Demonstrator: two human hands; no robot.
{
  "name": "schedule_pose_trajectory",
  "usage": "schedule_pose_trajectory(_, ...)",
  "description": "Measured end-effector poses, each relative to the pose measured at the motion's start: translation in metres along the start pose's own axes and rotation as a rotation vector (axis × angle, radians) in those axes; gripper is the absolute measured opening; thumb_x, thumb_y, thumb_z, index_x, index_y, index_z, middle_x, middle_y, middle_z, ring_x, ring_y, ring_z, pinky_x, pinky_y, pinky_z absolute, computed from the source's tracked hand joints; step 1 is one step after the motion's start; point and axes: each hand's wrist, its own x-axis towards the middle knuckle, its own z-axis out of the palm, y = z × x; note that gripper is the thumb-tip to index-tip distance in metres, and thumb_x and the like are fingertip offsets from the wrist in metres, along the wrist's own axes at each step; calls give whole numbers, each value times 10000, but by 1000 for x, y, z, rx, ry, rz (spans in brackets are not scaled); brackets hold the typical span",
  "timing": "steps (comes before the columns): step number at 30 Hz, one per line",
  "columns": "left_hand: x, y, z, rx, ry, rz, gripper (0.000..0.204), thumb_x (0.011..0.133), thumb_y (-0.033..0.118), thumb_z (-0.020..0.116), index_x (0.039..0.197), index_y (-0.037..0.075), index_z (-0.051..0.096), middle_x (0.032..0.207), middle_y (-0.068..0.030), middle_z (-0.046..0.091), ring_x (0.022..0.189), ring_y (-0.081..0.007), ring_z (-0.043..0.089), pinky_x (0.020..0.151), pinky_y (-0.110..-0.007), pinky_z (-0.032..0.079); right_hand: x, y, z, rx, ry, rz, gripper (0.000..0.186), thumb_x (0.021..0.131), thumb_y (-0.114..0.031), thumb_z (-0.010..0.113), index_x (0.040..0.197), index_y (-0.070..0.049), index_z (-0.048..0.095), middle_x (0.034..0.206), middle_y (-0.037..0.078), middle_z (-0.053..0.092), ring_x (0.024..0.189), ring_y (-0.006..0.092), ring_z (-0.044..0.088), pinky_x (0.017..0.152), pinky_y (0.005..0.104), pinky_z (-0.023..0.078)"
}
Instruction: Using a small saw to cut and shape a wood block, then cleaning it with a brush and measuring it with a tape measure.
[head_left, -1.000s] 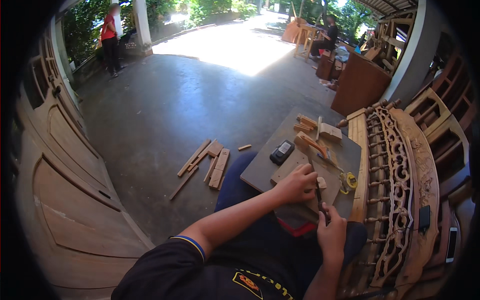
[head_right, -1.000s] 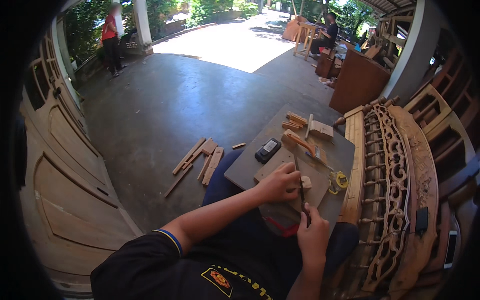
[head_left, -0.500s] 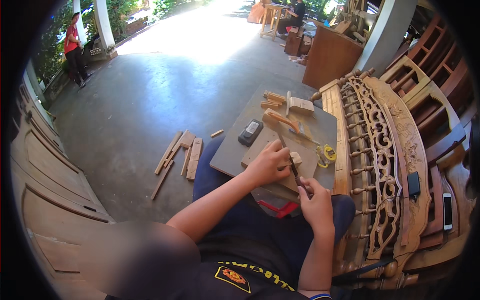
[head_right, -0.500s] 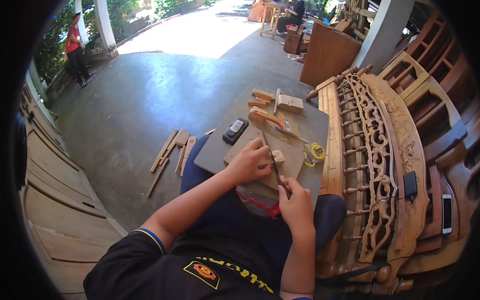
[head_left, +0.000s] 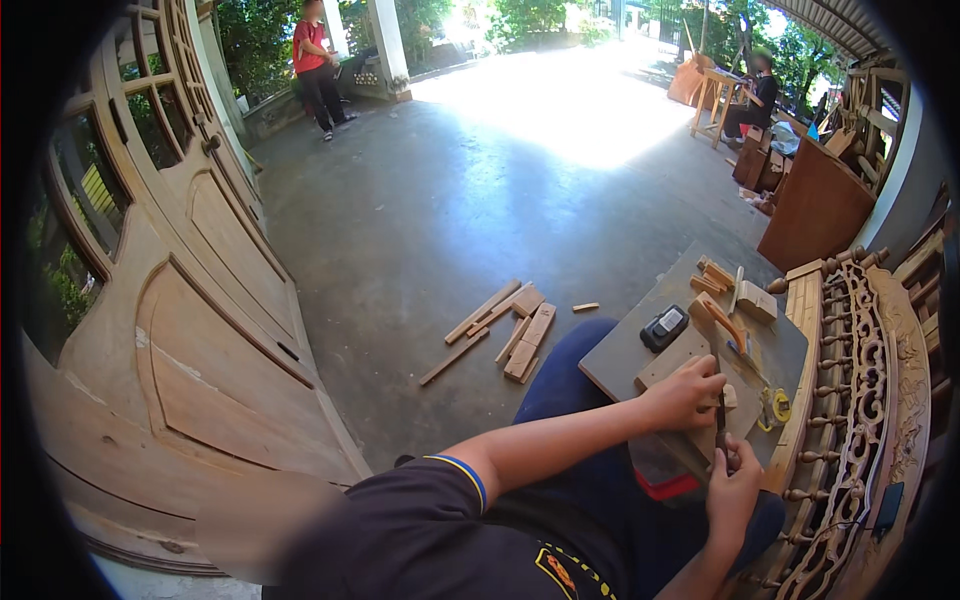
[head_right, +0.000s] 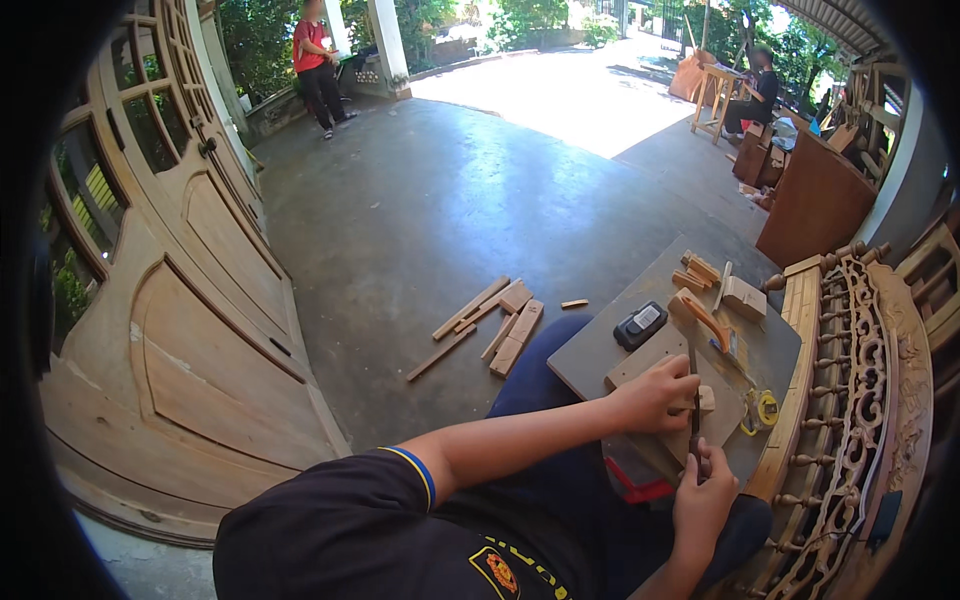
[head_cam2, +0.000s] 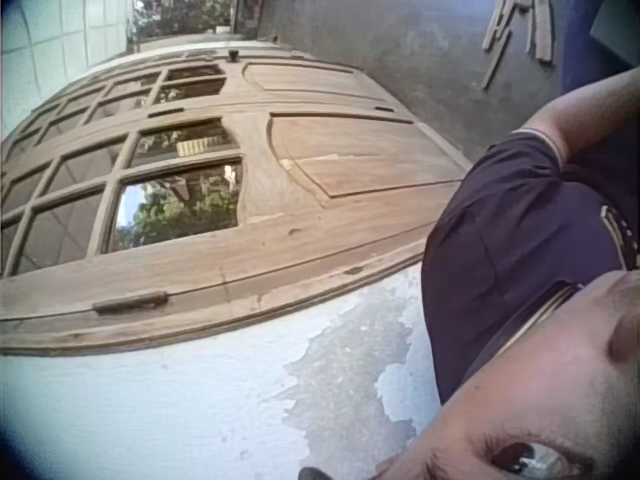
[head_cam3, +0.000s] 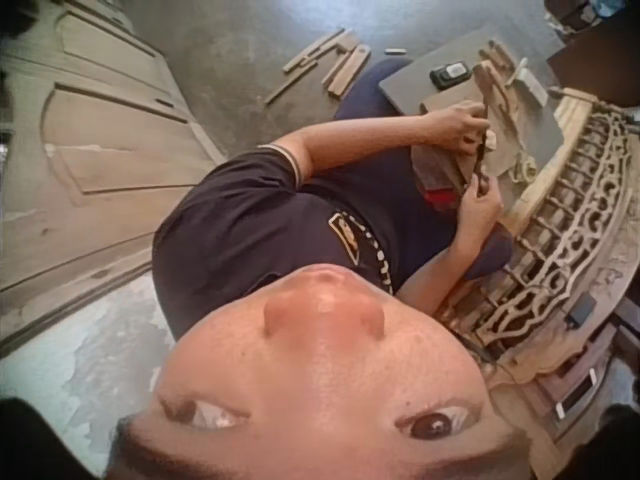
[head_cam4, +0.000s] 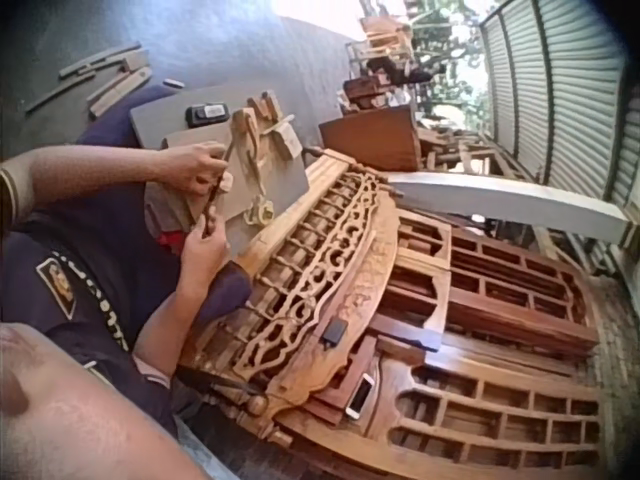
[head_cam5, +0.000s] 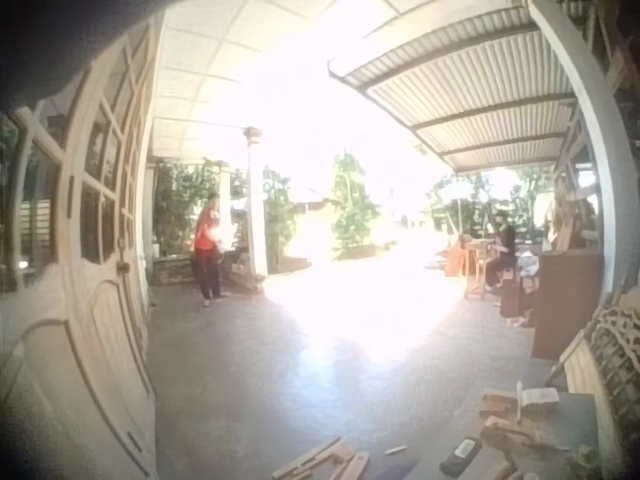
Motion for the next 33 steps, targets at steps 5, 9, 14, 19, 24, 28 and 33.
schedule_pose_trajectory(5, 5, -4, 10, -10, -18, 7, 353, 745, 186, 786, 1004, 46, 591, 1020, -185, 517, 995, -407, 578, 860, -485, 506, -49, -35, -54, -227, -34, 128, 223, 922, 34, 685, 1144, 45, 706, 814, 189, 740, 668, 180, 715, 669, 315, 532)
schedule_pose_trajectory(9, 7, -4, -12, 14, -21, -25, 318, 761, 181, 781, 988, 31, 616, 968, -191, 528, 920, -407, 594, 818, -484, 515, -69, -58, -71, -125, -5, 73, 213, 913, 44, 689, 1123, 53, 724, 807, 191, 755, 662, 171, 727, 631, 326, 532)
schedule_pose_trajectory(14, 16, 0, -12, 8, -83, -28, 271, 767, 138, 774, 961, 27, 620, 989, -186, 560, 932, -404, 619, 812, -472, 527, 2, -18, -9, -77, 27, -168, 206, 956, -83, 679, 1129, 24, 714, 967, 275, 705, 944, 431, 697, 763, 425, 556)
schedule_pose_trajectory(19, 12, -1, -9, 0, -55, -57, 250, 768, 124, 763, 954, 24, 628, 961, -174, 570, 902, -394, 628, 808, -455, 524, -24, -36, -33, -102, -24, -47, 207, 953, -68, 685, 1136, 24, 717, 969, 265, 715, 907, 427, 701, 739, 405, 557)
schedule_pose_trajectory(24, 10, 6, -13, 59, -81, -88, 280, 759, 132, 771, 977, 33, 625, 975, -171, 576, 913, -387, 624, 817, -454, 517, -62, -44, -64, -94, -12, 82, 209, 939, -50, 691, 1134, 19, 722, 942, 258, 715, 841, 418, 706, 701, 378, 554)
schedule_pose_trajectory(28, 18, 12, -9, 54, -112, -119, 294, 750, 141, 780, 970, 25, 623, 991, -174, 582, 931, -389, 625, 826, -454, 516, 2, 1, -4, -48, 80, -182, 226, 953, -104, 678, 1150, -3, 726, 981, 246, 713, 922, 442, 678, 786, 473, 549)
schedule_pose_trajectory(33, 9, 3, -12, 48, -103, -150, 299, 749, 153, 784, 969, 19, 633, 979, -174, 587, 938, -388, 625, 835, -458, 514, -33, -20, -25, -104, 15, -109, 224, 948, -83, 690, 1154, -7, 732, 943, 232, 726, 864, 420, 706, 748, 450, 553)
